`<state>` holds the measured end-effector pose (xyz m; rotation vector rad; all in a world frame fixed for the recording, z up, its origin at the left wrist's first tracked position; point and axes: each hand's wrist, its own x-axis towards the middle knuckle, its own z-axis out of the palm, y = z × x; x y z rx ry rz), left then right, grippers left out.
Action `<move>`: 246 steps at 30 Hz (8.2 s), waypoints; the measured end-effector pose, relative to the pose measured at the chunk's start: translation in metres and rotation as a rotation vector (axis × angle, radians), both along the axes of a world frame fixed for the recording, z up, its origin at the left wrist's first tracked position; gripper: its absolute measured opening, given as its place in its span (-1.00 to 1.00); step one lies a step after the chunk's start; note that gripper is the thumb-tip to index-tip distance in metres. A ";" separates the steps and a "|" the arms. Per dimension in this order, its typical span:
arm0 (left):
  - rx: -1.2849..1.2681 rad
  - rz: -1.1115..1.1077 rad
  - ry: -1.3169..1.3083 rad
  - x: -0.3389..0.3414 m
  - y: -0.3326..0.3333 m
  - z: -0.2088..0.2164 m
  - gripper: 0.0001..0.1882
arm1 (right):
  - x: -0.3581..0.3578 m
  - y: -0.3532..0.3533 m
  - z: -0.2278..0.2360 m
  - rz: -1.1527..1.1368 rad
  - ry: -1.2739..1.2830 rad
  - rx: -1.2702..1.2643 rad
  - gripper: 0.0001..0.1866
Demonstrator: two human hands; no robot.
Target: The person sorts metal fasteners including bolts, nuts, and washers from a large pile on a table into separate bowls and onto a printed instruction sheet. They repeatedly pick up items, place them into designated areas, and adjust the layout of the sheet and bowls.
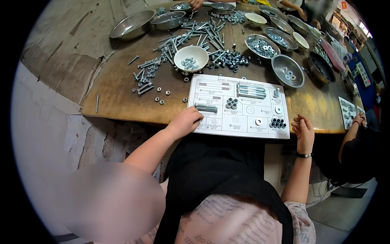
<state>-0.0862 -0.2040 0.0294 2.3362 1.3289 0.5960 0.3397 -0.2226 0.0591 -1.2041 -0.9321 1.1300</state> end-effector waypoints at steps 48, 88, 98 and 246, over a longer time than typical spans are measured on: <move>-1.002 0.717 -0.930 -0.031 0.054 0.026 -0.61 | 0.009 -0.030 -0.049 -0.145 0.028 -0.353 -0.71; -1.327 -0.266 -0.880 0.317 0.064 0.002 -0.48 | 0.124 0.005 -0.103 -0.883 0.522 0.087 -0.67; -0.670 -0.160 -0.595 0.183 0.072 0.015 -0.63 | 0.158 -0.017 -0.120 -0.893 0.176 -0.047 -0.64; 0.060 -0.021 -0.343 0.173 0.172 -0.010 -0.74 | -0.043 0.159 -0.007 0.095 -0.863 0.212 -0.87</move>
